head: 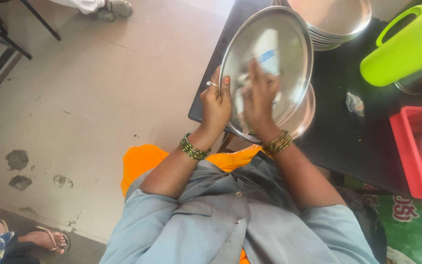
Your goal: The person wipes several round metal trays with a cloth, handling them one at a time. They flip each tray to wipe both sides and place the cleaned trays into a stack on the table.
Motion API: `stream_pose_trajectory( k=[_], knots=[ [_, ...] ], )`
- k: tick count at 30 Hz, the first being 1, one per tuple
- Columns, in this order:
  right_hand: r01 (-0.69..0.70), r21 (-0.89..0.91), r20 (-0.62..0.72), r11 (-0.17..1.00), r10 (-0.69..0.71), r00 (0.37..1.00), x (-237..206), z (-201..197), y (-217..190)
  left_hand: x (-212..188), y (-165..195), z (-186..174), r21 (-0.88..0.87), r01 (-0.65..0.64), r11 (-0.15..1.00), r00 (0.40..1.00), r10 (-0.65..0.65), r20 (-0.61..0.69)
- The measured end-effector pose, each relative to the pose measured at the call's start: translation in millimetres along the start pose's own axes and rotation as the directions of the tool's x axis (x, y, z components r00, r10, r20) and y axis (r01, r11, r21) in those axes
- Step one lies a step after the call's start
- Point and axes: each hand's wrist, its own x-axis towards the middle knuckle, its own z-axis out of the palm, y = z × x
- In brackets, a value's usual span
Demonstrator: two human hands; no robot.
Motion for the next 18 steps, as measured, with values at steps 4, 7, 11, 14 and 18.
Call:
stream_pose_trajectory(
  k=[4, 7, 11, 14, 18],
  knots=[
    [0.084, 0.171, 0.101, 0.982, -0.102, 0.990, -14, -8, -42, 1, 2, -7, 0.014, 0.080, 0.997, 0.995, -0.081, 0.051],
    [0.060, 0.279, 0.165, 0.959, -0.109, 0.980, -19, -18, -49, 2, 4, -8, 0.007, 0.129, 0.992, 0.992, -0.129, 0.010],
    [0.054, 0.318, 0.309, 0.947, -0.157, 0.938, -38, -29, -30, 13, 1, -10, -0.040, 0.170, 0.985, 0.984, -0.172, -0.051],
    [0.086, 0.293, 0.433, 0.952, -0.212, 0.876, -51, -42, 3, 21, -3, -16, -0.056, 0.206, 0.977, 0.975, -0.210, -0.068],
    [0.244, 0.003, 0.515, 0.970, -0.211, 0.831, -24, -74, 61, 28, -9, -26, -0.102, 0.207, 0.973, 0.975, -0.214, -0.065]
  ],
)
